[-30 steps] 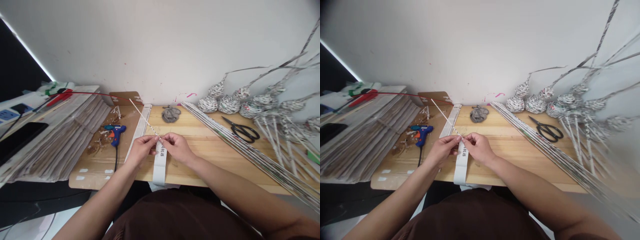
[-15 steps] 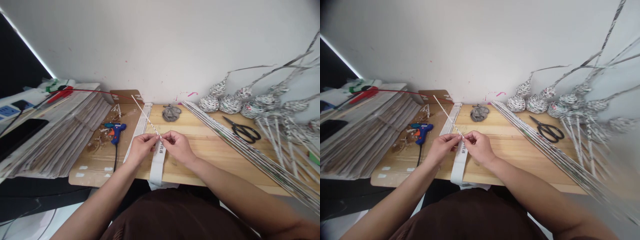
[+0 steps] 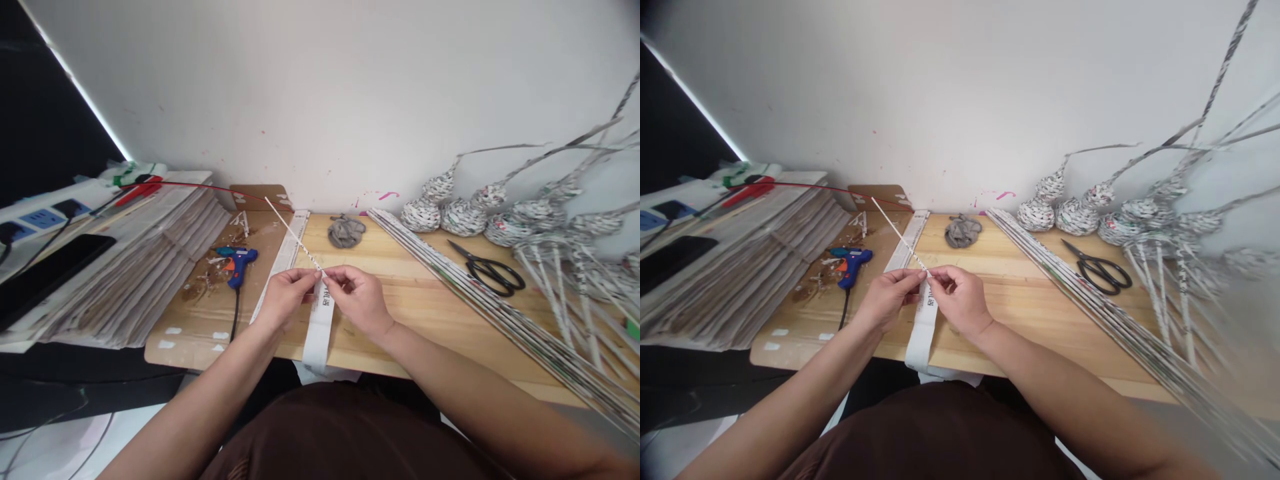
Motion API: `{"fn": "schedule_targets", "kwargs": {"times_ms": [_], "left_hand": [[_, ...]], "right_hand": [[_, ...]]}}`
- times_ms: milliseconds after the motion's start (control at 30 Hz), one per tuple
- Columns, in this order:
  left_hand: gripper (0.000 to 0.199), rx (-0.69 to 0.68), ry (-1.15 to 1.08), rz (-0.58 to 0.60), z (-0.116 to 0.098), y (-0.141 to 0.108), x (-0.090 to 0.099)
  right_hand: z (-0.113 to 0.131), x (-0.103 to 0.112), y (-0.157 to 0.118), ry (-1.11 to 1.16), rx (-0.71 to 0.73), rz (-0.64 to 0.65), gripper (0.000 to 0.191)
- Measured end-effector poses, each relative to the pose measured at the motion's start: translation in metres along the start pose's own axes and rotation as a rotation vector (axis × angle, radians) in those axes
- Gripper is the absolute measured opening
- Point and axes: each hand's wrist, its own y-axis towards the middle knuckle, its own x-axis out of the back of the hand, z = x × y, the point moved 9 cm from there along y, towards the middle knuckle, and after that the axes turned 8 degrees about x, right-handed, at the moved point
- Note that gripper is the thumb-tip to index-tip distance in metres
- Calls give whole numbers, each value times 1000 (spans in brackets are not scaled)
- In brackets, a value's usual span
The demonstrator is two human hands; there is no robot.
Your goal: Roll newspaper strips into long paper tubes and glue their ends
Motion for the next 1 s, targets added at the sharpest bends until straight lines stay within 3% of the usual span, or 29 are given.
{"fn": "schedule_targets", "kwargs": {"times_ms": [400, 733, 1000], "left_hand": [[27, -58, 38, -24, -4, -1, 0], [19, -237, 183, -87, -20, -4, 0], [27, -204, 216, -69, -21, -3, 1]], "right_hand": [[10, 3, 0, -52, 166, -25, 22], [20, -1, -1, -138, 253, 45, 26], [26, -5, -1, -193, 317, 118, 26]]}}
